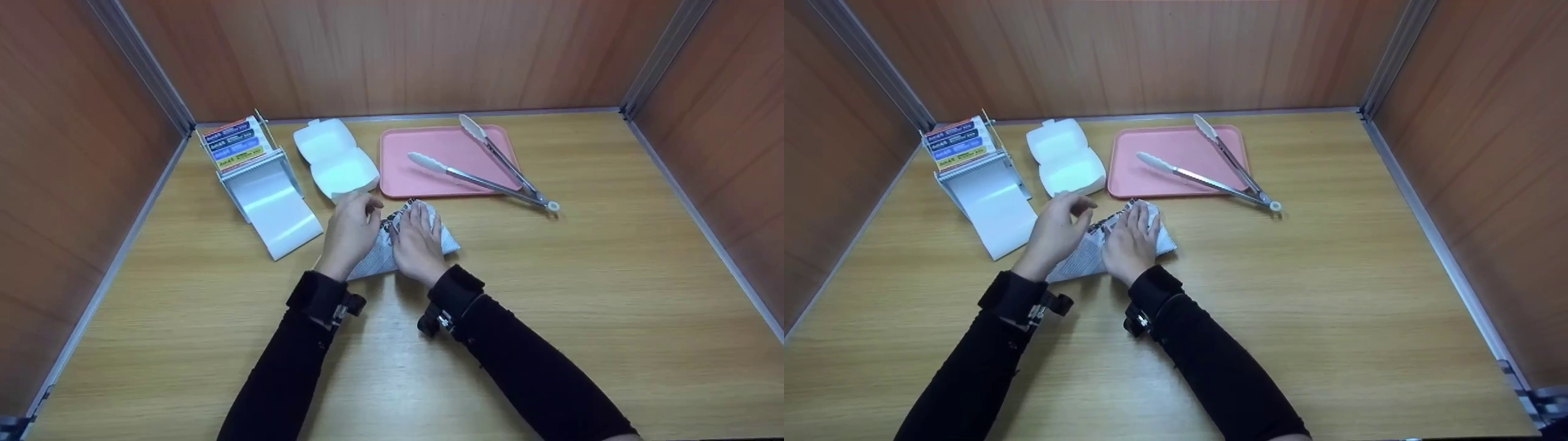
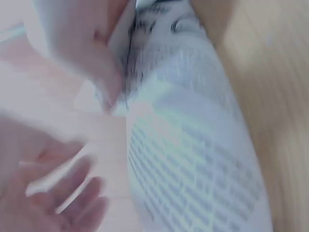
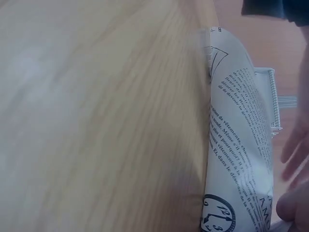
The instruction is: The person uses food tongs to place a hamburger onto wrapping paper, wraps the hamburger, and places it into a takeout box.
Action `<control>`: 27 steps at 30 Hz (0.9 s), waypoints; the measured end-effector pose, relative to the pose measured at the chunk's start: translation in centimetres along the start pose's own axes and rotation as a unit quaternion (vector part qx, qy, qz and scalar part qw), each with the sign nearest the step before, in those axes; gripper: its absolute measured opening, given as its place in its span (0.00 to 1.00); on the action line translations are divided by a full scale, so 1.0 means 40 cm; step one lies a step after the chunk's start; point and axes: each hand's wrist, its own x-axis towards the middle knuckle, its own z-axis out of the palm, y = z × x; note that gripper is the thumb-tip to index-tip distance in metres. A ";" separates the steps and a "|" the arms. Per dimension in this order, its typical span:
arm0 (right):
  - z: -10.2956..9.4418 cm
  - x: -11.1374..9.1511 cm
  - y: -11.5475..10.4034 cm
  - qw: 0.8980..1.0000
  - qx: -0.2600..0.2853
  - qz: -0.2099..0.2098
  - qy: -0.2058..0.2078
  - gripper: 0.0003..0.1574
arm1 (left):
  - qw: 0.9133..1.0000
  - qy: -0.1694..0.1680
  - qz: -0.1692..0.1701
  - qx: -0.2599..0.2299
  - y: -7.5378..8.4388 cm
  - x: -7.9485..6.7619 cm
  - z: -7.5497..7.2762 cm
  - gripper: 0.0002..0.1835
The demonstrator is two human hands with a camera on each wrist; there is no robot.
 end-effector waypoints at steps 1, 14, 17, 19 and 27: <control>0.000 0.001 -0.002 1.000 -0.004 0.000 -0.001 0.39 | 1.000 0.009 -0.019 -0.010 0.003 -0.002 0.000 0.10; -0.042 0.026 -0.011 0.996 0.019 0.014 -0.082 0.52 | 0.986 -0.096 -0.079 -0.111 -0.064 0.020 0.039 0.16; -0.082 0.032 0.026 0.996 0.049 0.006 -0.075 0.45 | 0.989 -0.088 -0.061 -0.098 -0.069 0.020 0.049 0.16; -0.100 0.036 0.067 0.997 0.060 -0.004 -0.048 0.39 | 0.992 -0.083 -0.051 -0.086 -0.068 0.019 0.057 0.16; -0.099 0.044 0.207 0.988 0.144 -0.039 -0.025 0.39 | 0.987 -0.090 -0.050 -0.124 -0.060 0.004 0.085 0.14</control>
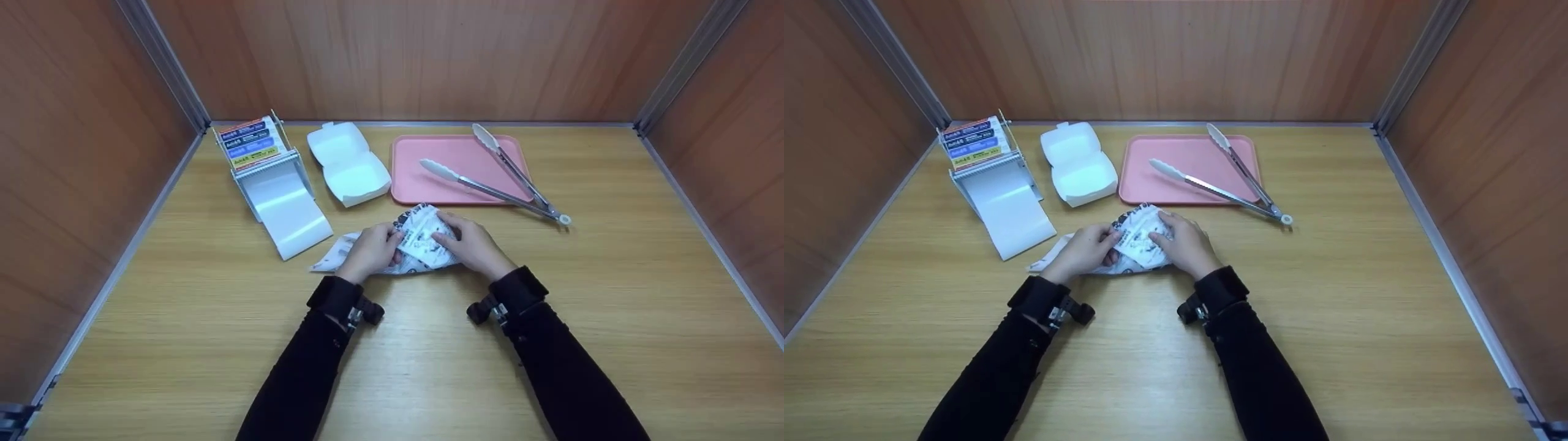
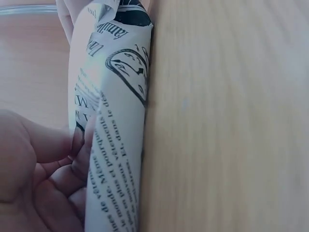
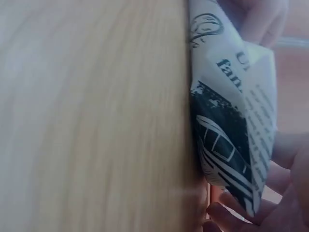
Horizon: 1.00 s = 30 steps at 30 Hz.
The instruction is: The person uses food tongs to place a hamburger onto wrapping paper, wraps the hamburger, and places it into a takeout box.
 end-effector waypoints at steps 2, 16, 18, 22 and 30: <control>0.000 -0.003 0.012 1.000 0.015 -0.003 0.005 0.39 | 1.000 0.005 -0.001 0.000 0.001 -0.001 0.005 0.14; 0.003 -0.004 0.037 0.995 0.091 0.037 0.001 0.43 | 0.957 0.116 0.050 0.259 0.041 -0.010 0.031 0.12; -0.003 -0.001 0.038 0.991 0.120 0.057 -0.010 0.45 | 0.951 0.121 0.079 0.273 0.038 -0.010 0.029 0.12; -0.018 0.006 0.038 0.976 0.189 0.109 -0.012 0.39 | 0.958 0.113 0.098 0.244 0.030 -0.008 0.027 0.09; -0.033 0.043 0.068 0.972 0.193 0.124 0.047 0.25 | 0.973 0.100 0.111 0.175 0.019 -0.004 0.032 0.06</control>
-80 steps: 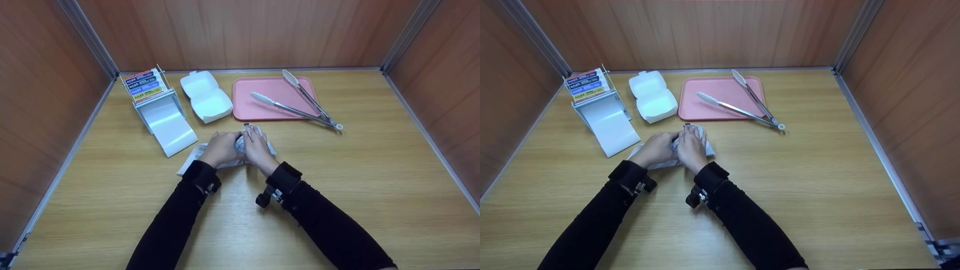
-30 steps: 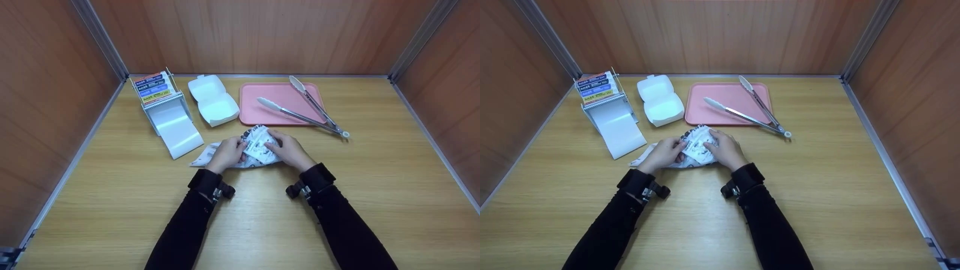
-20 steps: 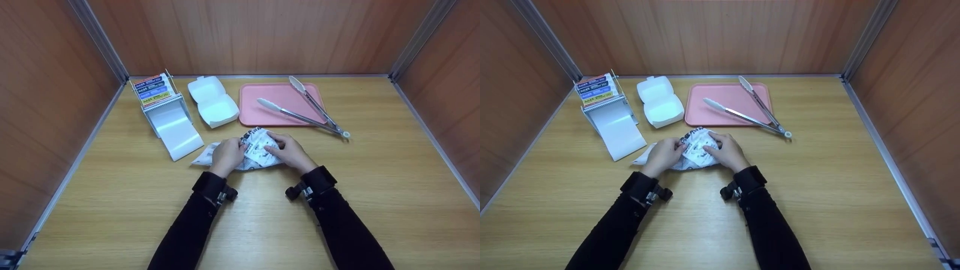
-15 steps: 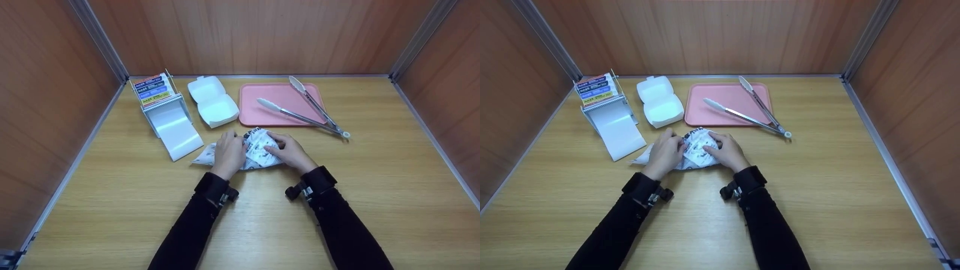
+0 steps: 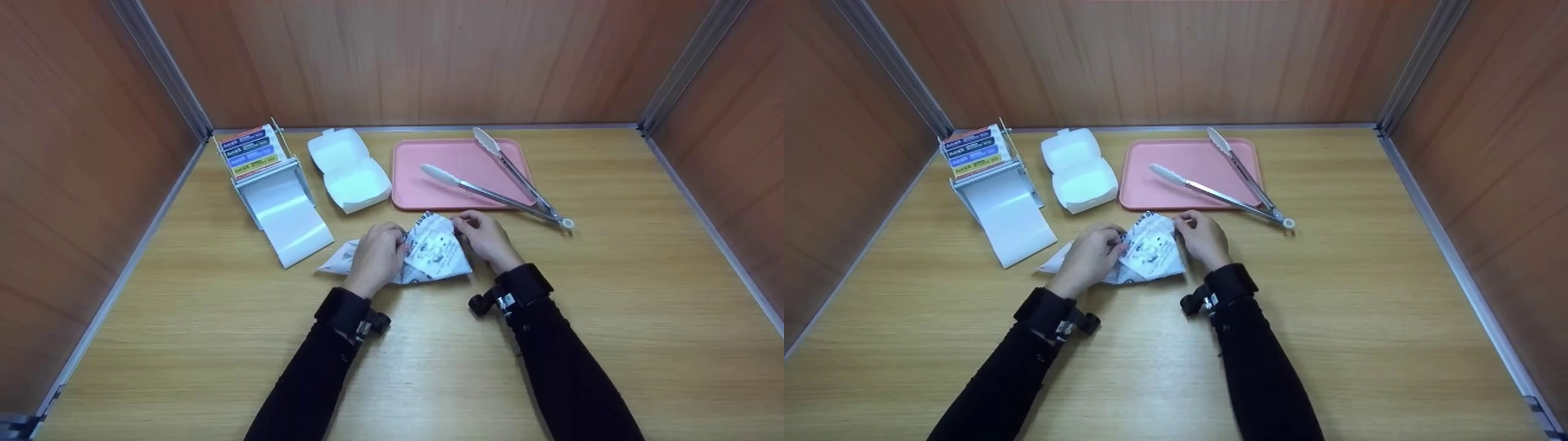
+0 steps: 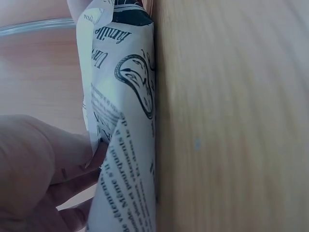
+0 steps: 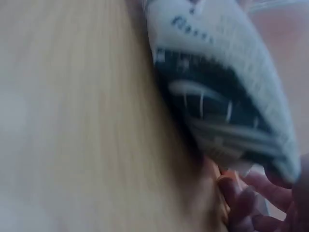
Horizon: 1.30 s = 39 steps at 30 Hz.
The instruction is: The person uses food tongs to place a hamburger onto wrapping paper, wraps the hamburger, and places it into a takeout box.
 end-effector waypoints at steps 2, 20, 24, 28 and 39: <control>-0.008 0.013 0.010 1.000 0.023 0.012 -0.011 0.22 | 1.000 0.001 0.004 -0.007 -0.001 -0.005 0.005 0.06; -0.005 0.051 -0.003 0.996 0.078 0.049 0.000 0.13 | 0.999 -0.025 -0.025 -0.010 0.003 0.002 0.000 0.07; -0.037 -0.004 0.015 0.996 0.052 0.056 -0.051 0.30 | 0.999 -0.020 -0.028 -0.013 0.008 -0.001 0.008 0.06; -0.079 -0.055 0.021 0.981 -0.036 0.038 -0.186 0.35 | 0.999 -0.013 -0.026 -0.018 0.008 -0.003 0.007 0.06; -0.108 -0.071 0.035 0.952 -0.001 0.033 -0.303 0.23 | 0.999 -0.020 -0.046 -0.021 0.015 -0.002 0.009 0.07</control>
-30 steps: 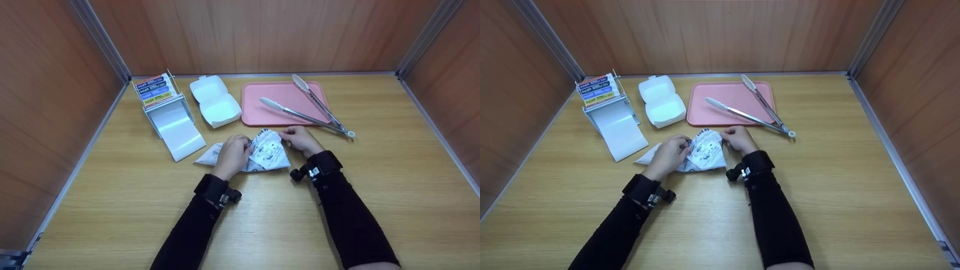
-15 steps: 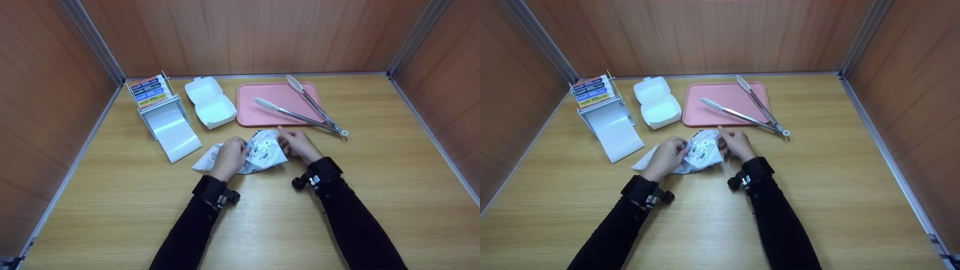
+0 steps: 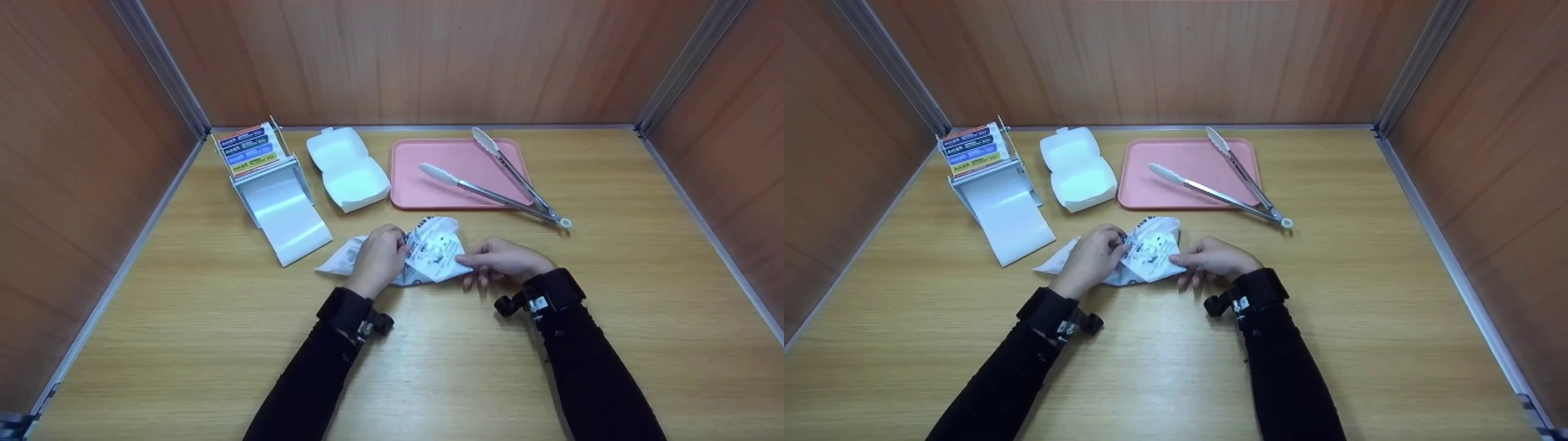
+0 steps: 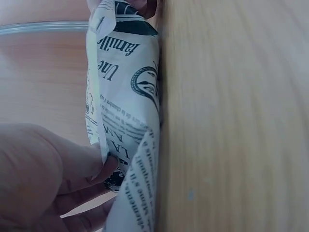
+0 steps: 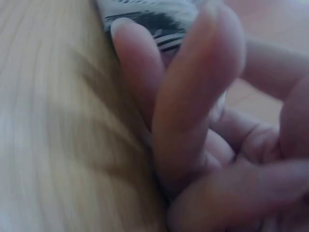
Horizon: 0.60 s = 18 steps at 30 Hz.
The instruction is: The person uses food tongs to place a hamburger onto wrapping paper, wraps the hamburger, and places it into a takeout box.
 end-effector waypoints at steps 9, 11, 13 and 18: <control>-0.007 0.004 0.002 1.000 -0.014 -0.019 -0.012 0.17 | 1.000 0.001 -0.005 -0.001 -0.002 0.001 0.001 0.06; -0.011 0.003 0.004 0.999 -0.021 -0.022 -0.014 0.16 | 1.000 0.001 -0.006 0.001 -0.002 0.000 0.002 0.06; -0.015 0.003 0.005 0.999 -0.029 -0.025 -0.014 0.14 | 1.000 0.001 -0.006 0.002 -0.001 0.000 0.003 0.06; -0.025 0.001 0.005 0.997 -0.057 -0.036 -0.033 0.14 | 1.000 0.007 0.002 0.000 0.002 -0.002 0.005 0.07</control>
